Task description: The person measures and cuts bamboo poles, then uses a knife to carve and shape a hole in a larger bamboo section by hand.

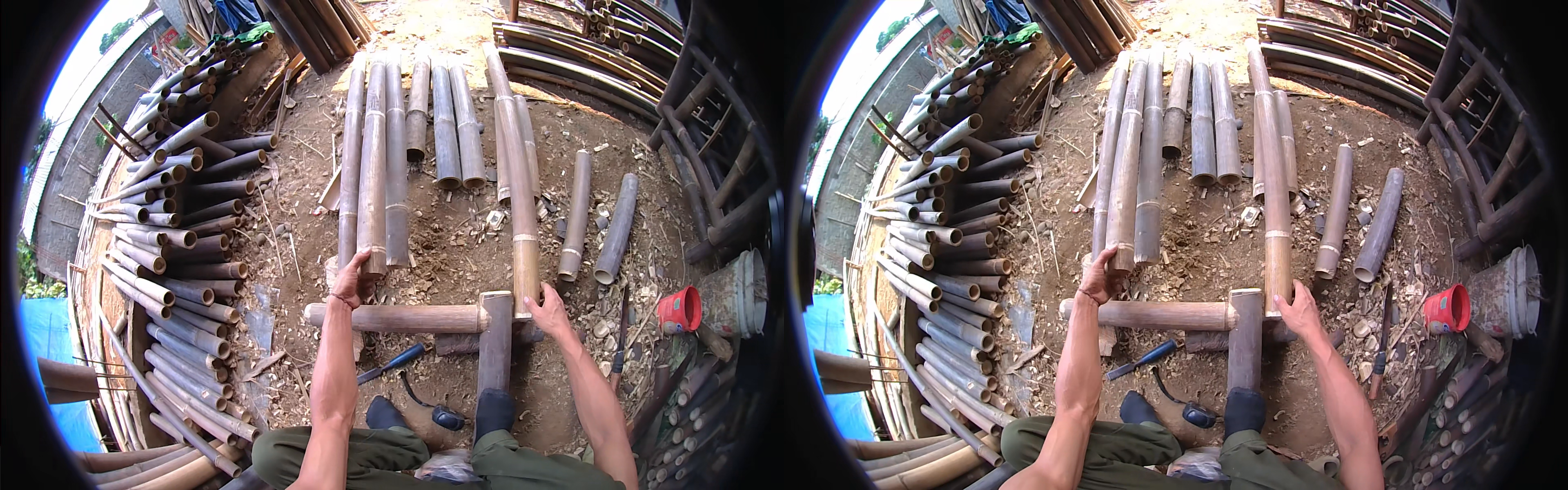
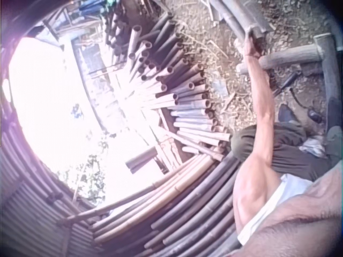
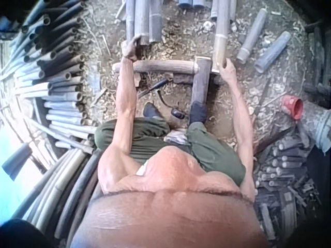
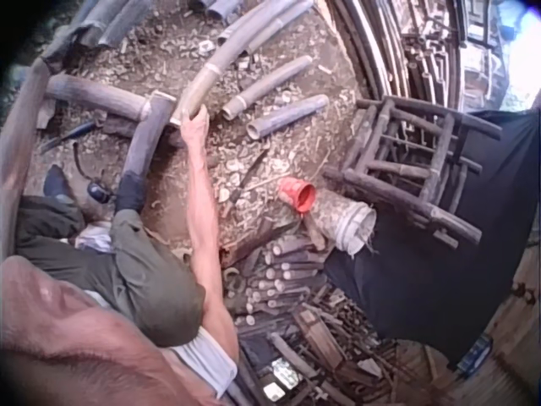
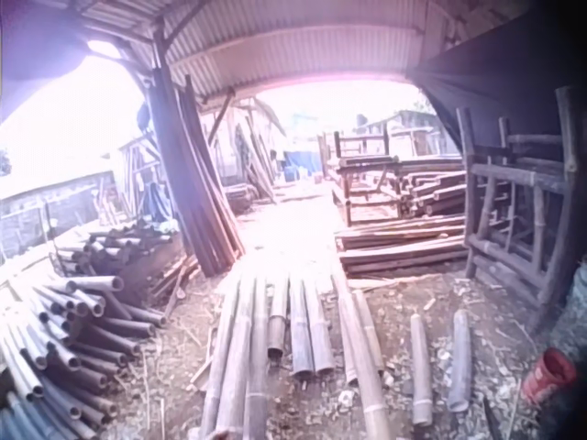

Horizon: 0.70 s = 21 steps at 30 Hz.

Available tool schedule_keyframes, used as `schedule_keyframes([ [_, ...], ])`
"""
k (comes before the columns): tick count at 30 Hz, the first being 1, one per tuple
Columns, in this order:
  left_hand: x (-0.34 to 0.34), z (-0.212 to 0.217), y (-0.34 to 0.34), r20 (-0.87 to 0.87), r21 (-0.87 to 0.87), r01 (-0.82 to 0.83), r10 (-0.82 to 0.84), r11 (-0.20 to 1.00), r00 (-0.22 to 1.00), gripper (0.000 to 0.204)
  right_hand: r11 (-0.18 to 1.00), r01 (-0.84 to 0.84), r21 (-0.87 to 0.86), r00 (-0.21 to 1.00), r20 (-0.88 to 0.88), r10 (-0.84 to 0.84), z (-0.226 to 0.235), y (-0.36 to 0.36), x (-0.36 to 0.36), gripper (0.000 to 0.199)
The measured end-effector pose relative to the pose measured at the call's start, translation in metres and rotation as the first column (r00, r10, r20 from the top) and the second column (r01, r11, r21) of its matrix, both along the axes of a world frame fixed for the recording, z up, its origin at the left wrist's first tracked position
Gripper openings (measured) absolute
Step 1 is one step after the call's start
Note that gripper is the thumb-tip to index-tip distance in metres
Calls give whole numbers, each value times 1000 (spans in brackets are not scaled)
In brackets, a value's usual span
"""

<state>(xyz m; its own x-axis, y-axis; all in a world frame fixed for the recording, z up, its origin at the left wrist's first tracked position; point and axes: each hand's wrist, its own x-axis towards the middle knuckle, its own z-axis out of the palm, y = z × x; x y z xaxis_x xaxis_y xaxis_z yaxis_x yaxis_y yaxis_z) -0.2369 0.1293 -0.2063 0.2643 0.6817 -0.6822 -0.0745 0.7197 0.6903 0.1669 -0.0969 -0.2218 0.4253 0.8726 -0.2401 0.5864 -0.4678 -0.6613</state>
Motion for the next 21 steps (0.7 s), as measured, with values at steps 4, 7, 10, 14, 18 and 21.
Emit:
schedule_keyframes([
  [4, 57, 58, -37, 803, 2, 45, -29, 999, 596, 78, 993, 115, -8, 990, 87, -113, -4, -15, 12, 66],
  [7, 75, 92, -53, 835, -124, -118, 168, 985, 523, 72, 994, 109, 23, 994, -12, -109, -11, -19, 13, 69],
  [10, 73, 59, -34, 918, -253, -40, 253, 967, 305, 65, 991, 129, 35, 986, -109, -125, -17, -29, 12, 70],
  [14, 77, 29, -39, 329, 86, -109, 75, 990, 941, 60, 988, 154, -33, 981, -117, -157, -18, -37, 16, 74],
  [18, 69, -12, -24, -623, 527, 153, 257, 836, 739, 76, 993, 117, 3, 983, -144, -116, -22, -36, 10, 77],
  [21, 81, 13, -10, -847, 472, 351, 305, 808, 436, 77, 992, 103, 69, 992, -85, -97, -25, -44, 16, 79],
])
